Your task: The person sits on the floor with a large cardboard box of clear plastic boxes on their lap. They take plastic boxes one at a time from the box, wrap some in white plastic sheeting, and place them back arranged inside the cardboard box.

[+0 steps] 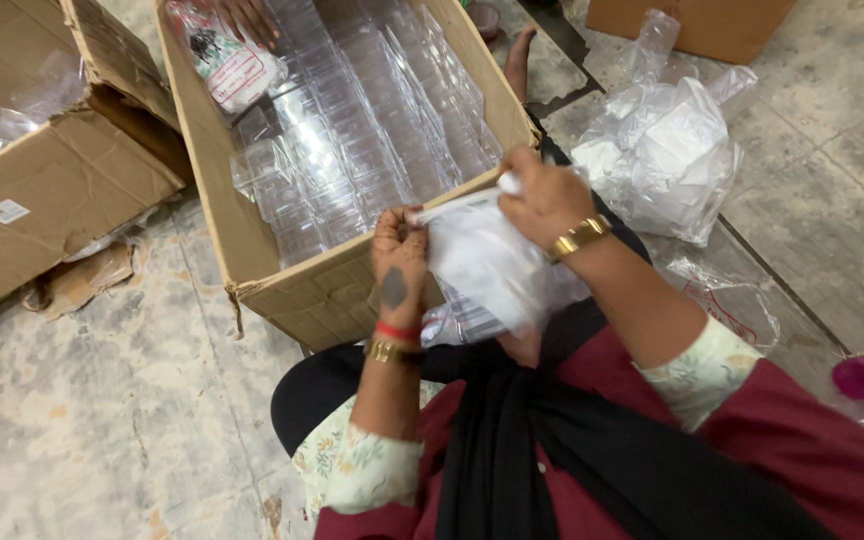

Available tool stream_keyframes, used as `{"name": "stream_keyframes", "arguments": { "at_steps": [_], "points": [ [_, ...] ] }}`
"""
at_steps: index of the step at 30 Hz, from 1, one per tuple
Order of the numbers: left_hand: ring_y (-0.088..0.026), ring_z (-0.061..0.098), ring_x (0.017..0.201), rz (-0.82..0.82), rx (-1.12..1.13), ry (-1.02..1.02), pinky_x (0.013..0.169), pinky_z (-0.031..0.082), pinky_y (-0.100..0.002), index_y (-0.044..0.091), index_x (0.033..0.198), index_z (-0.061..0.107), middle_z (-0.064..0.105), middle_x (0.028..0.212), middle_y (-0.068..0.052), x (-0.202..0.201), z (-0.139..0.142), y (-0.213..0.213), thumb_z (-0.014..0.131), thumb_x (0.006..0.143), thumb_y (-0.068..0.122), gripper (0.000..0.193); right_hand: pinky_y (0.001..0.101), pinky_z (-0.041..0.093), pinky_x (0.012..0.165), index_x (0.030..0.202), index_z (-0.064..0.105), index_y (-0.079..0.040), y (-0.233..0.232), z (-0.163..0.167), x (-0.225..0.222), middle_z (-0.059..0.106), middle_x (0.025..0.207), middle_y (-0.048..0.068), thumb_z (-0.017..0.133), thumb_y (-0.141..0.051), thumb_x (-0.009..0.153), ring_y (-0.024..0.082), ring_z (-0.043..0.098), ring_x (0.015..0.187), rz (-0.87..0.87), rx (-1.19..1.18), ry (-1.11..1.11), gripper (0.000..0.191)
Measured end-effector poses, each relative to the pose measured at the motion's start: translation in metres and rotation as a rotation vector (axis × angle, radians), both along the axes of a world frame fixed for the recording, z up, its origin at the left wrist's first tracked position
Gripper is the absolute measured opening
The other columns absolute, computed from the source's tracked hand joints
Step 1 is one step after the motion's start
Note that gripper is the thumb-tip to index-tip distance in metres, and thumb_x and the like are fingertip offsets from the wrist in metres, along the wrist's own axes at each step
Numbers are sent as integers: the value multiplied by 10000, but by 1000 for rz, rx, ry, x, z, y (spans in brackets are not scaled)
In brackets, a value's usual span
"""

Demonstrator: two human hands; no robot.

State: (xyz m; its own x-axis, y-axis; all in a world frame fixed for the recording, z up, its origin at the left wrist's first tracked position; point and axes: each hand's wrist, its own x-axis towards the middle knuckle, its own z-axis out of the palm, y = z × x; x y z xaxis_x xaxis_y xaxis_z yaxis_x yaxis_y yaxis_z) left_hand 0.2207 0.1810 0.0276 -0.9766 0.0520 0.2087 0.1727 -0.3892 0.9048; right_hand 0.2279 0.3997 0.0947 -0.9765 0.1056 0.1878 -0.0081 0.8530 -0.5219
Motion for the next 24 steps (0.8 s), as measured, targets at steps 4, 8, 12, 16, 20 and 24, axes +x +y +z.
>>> {"name": "stream_keyframes", "arguments": {
  "at_steps": [4,8,12,16,20,24],
  "points": [
    [-134,600,845,48,8,-294,651,499,-268,69,1201,568,661,1062,-25,-4,-5,-3,567,941,7,267,519,541,766,1179,716,-155,-13,6,10,722,941,211,675,-191,888,433,684,868,132,-150,58,296],
    [-191,697,941,-215,292,-242,774,597,-304,99,1279,520,694,1106,-120,16,7,-16,575,905,4,390,445,539,932,1275,680,-77,1,-3,37,723,1161,191,585,-56,899,363,686,1091,418,-364,387,389],
    [-194,646,911,-192,263,-125,783,567,-314,-37,1392,528,668,1116,-181,10,15,-9,616,1031,-75,374,349,491,1037,1126,704,10,5,-25,34,670,1134,148,570,25,890,230,642,1143,519,-638,366,271],
    [-194,710,915,-209,326,-227,812,611,-306,0,1329,523,718,1091,-142,0,4,-7,583,942,-71,398,280,548,851,1025,681,-23,1,-59,14,700,1004,49,581,43,937,137,664,933,383,-1395,9,148],
    [-208,717,819,-239,396,-281,732,624,-329,-8,1285,545,730,991,-156,4,-22,-4,596,953,6,336,289,569,730,989,675,-12,7,-101,5,716,910,40,641,51,933,135,678,793,210,-1441,-59,91],
    [-151,605,679,-47,196,-265,507,457,-247,-29,1270,607,725,1004,-126,17,-39,6,628,1033,98,269,259,563,713,1165,705,-51,-3,-137,12,762,972,29,470,82,842,116,701,811,-5,-966,29,421]
  ]
}}
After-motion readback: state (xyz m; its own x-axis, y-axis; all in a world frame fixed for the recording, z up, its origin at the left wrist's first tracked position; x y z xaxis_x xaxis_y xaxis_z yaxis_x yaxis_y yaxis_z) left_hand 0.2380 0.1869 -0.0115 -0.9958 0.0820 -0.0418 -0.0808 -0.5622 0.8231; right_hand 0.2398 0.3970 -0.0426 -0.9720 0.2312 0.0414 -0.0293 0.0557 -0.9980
